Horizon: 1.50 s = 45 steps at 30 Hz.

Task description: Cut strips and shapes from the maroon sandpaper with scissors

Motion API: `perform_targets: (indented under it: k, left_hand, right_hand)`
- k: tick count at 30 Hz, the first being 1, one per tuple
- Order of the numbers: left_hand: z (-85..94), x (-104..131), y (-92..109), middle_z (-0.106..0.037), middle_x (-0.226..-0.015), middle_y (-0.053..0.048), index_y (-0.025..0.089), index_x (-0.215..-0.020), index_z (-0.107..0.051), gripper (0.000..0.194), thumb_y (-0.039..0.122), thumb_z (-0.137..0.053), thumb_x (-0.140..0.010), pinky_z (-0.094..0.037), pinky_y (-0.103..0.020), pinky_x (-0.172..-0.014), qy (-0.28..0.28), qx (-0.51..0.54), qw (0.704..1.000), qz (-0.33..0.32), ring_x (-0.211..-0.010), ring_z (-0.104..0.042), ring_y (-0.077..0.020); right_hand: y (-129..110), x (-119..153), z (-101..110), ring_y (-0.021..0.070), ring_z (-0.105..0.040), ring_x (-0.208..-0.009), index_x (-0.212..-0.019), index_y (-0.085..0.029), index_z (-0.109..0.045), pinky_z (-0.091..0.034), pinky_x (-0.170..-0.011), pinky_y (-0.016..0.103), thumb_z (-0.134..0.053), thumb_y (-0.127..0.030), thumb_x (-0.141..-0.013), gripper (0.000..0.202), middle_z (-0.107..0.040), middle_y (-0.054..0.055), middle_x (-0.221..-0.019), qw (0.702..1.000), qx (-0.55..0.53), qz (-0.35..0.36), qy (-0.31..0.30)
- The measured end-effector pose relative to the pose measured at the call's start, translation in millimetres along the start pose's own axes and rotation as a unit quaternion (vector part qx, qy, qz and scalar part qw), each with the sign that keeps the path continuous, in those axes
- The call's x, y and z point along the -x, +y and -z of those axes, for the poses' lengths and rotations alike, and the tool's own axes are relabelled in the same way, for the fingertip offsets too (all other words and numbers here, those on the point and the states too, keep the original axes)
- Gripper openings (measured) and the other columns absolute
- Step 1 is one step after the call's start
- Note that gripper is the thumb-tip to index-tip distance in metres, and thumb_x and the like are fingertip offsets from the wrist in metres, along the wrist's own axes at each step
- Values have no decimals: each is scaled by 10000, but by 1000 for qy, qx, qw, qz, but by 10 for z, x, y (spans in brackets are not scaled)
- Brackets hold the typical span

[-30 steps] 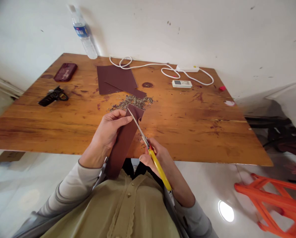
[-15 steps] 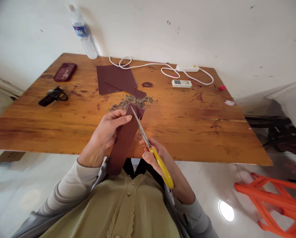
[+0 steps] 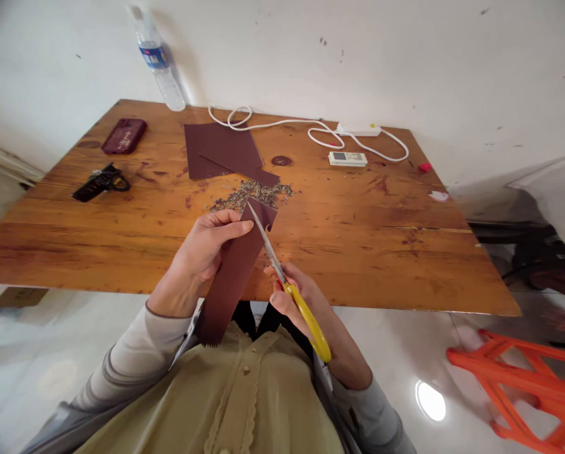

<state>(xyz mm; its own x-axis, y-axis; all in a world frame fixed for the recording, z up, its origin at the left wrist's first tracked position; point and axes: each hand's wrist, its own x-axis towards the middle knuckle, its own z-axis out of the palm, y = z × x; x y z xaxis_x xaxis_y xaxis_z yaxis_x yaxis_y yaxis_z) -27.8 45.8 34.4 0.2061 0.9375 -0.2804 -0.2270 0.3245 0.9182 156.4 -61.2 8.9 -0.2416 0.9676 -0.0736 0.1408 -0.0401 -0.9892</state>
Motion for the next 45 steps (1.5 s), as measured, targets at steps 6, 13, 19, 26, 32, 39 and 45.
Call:
perform_targets:
  k: [6,13,19,26,32,39,45]
  left_hand:
    - [-10,-16,-21,-640,-570,20,186,-607,-667,337,338,-961,-545,-379,-215,-482,-4,20,1000,4,-491,-527,-90]
    - [-22,-22,-29,-626,-559,26,183,-601,-658,344,339,-956,-527,-358,-208,-465,5,24,1000,16,-486,-520,-85]
    - [-28,-33,-24,-643,-573,23,191,-611,-642,379,353,-968,-506,-393,-220,-465,3,30,999,24,-484,-547,-102]
    - [-28,-39,-35,-654,-583,17,191,-616,-656,339,343,-948,-533,-416,-226,-493,-3,11,1000,8,-499,-557,-108]
    - [-7,-49,-44,-658,-586,7,195,-617,-656,317,349,-930,-579,-397,-228,-484,-18,-7,1000,-3,-501,-554,-112]
    - [2,-95,-89,-593,-544,28,199,-615,-620,338,347,-923,-609,-346,-221,-456,-23,-2,1000,-2,-469,-491,-95]
    - [-6,-186,-137,-560,-534,35,199,-607,-581,354,341,-905,-613,-326,-216,-448,-13,-9,1000,8,-459,-473,-88]
  right_hand:
    - [55,8,-13,155,-408,-587,-1070,-231,-630,-381,-557,328,-515,-881,-942,673,-500,-30,-738,1000,4,-6,6]
    - [81,3,-76,163,-396,-575,-1117,-240,-598,-340,-536,319,-528,-890,-931,679,-454,-44,-712,999,-41,-33,4]
    - [90,9,-125,154,-363,-560,-1102,-242,-584,-315,-508,302,-522,-876,-946,656,-422,-51,-708,996,-80,-47,12]
    - [-2,4,-126,190,-487,-605,-1181,-258,-587,-408,-508,318,-498,-861,-956,650,-566,21,-831,996,-73,-44,3]
    - [79,-14,-138,168,-426,-566,-1186,-239,-585,-382,-522,319,-513,-853,-962,657,-511,-22,-746,995,-96,-26,6]
    - [233,-61,-175,147,-372,-554,-1106,-245,-573,-355,-510,306,-573,-829,-955,603,-472,-47,-732,985,-169,-24,1]
    - [319,-125,-186,129,-355,-568,-1064,-244,-545,-335,-518,286,-623,-760,-970,531,-456,-51,-776,972,-233,-39,4]
